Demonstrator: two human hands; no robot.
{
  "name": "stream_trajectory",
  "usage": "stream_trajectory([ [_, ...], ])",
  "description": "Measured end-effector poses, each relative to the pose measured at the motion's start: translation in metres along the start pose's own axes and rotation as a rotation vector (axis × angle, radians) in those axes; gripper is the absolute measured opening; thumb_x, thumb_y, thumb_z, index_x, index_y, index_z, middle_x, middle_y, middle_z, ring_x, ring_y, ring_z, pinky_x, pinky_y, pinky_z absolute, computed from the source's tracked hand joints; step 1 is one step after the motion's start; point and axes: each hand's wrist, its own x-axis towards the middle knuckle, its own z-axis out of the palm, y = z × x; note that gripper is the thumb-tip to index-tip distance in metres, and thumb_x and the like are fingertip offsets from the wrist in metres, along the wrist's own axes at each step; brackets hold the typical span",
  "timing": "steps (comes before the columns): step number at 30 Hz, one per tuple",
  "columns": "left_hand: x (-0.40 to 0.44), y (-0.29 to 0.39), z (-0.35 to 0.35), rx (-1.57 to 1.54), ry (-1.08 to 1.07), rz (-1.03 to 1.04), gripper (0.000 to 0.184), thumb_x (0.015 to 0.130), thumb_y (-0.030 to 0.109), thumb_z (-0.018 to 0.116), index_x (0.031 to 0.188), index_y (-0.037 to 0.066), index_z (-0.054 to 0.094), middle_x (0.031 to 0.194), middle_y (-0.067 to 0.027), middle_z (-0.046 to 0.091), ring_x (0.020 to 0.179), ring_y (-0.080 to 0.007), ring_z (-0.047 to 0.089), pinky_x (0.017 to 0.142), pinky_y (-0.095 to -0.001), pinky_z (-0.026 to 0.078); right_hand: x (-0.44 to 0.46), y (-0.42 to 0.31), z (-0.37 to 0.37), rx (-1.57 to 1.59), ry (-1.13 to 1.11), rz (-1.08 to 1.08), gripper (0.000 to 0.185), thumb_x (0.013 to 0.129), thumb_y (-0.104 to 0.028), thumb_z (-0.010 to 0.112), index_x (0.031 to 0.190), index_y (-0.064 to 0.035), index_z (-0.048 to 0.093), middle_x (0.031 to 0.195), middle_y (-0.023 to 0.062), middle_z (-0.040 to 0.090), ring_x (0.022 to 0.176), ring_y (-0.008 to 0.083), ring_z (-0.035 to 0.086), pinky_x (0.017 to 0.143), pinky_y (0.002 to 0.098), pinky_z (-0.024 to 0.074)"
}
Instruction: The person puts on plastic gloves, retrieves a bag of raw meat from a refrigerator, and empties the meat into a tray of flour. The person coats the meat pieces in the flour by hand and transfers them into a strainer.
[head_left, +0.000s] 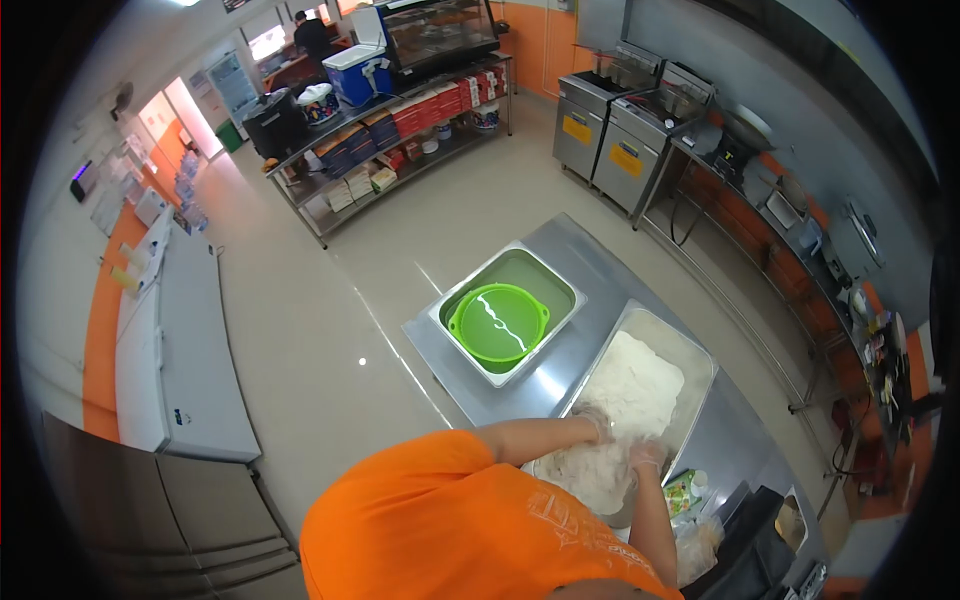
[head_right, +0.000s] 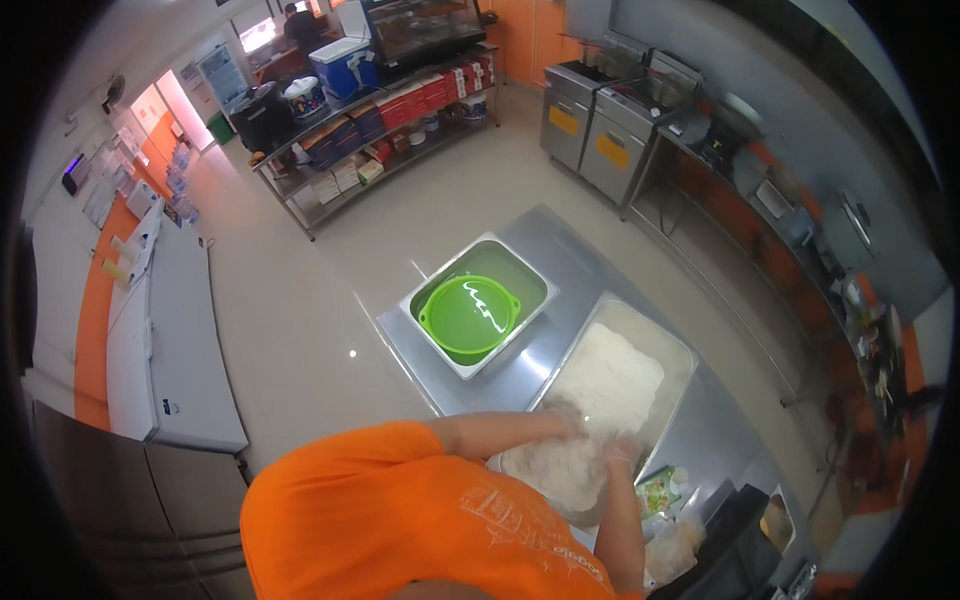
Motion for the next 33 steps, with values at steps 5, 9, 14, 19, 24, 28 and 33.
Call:
stream_trajectory([
  [5,0.013,-0.020,0.022,-0.006,-0.097,0.098,0.079,0.094,0.070,0.046,0.141,0.008,0.062,0.145,-0.0172,0.059,0.132,-0.0395,0.057,0.111,-0.0514,0.043,-0.064,-0.036,-0.001,0.402,-0.128,0.158,0.057,0.101,-0.044,0.045,0.138,-0.0049,0.062,0.141,0.0250,0.060,0.131,0.0412,0.057,0.108,0.0524,0.0459],
  [9,0.071,-0.036,0.074,0.011,-0.281,0.269,0.085,0.092,0.075,0.046,0.145,0.009,0.058,0.152,-0.0172,0.053,0.138,-0.0391,0.051,0.115,-0.0480,0.039,-0.029,-0.021,0.121,0.677,-0.287,0.065,0.069,0.101,-0.058,0.042,0.137,-0.0016,0.061,0.138,0.0206,0.062,0.126,0.0400,0.059,0.105,0.0535,0.0481],
  [14,0.054,-0.011,0.096,-0.646,-0.013,-0.133,0.075,0.091,0.066,0.057,0.139,0.009,0.064,0.150,-0.0195,0.054,0.141,-0.0363,0.046,0.117,-0.0432,0.035,-0.079,-0.072,0.060,2.207,-0.734,0.148,0.072,0.094,-0.071,0.053,0.125,-0.0069,0.068,0.117,0.0127,0.073,0.105,0.0342,0.070,0.097,0.0507,0.0557],
  [19,0.024,-0.014,0.081,-0.824,-0.058,-0.060,0.089,0.093,0.073,0.049,0.154,0.009,0.046,0.159,-0.0205,0.042,0.150,-0.0338,0.034,0.123,-0.0399,0.027,-0.105,-0.102,0.009,2.322,-0.627,0.230,0.062,0.098,-0.061,0.054,0.127,-0.0075,0.066,0.116,0.0111,0.071,0.105,0.0312,0.069,0.093,0.0469,0.0566],
  [24,0.048,-0.019,0.086,-0.835,0.062,-0.056,0.089,0.094,0.066,0.053,0.157,0.005,0.039,0.157,-0.0237,0.044,0.147,-0.0330,0.039,0.121,-0.0385,0.030,-0.055,-0.086,0.052,2.306,-0.369,0.095,0.062,0.096,-0.054,0.063,0.129,-0.0020,0.064,0.120,0.0153,0.071,0.108,0.0317,0.068,0.093,0.0475,0.0557],
  [28,0.029,-0.010,0.072,-0.874,0.181,0.084,0.078,0.096,0.053,0.055,0.153,0.002,0.042,0.155,-0.0258,0.045,0.142,-0.0384,0.045,0.119,-0.0409,0.034,-0.014,-0.024,0.089,1.592,0.005,0.128,0.064,0.093,-0.045,0.068,0.128,0.0075,0.061,0.124,0.0224,0.069,0.113,0.0364,0.066,0.101,0.0471,0.0510],
  [33,0.008,0.002,0.048,-0.556,0.536,-0.036,0.055,0.094,0.025,0.060,0.138,-0.005,0.050,0.136,-0.0322,0.057,0.130,-0.0404,0.056,0.107,-0.0427,0.046,-0.038,-0.012,0.016,0.887,0.321,0.216,0.060,0.085,-0.038,0.075,0.119,0.0099,0.065,0.114,0.0262,0.071,0.103,0.0423,0.069,0.091,0.0478,0.0533],
])
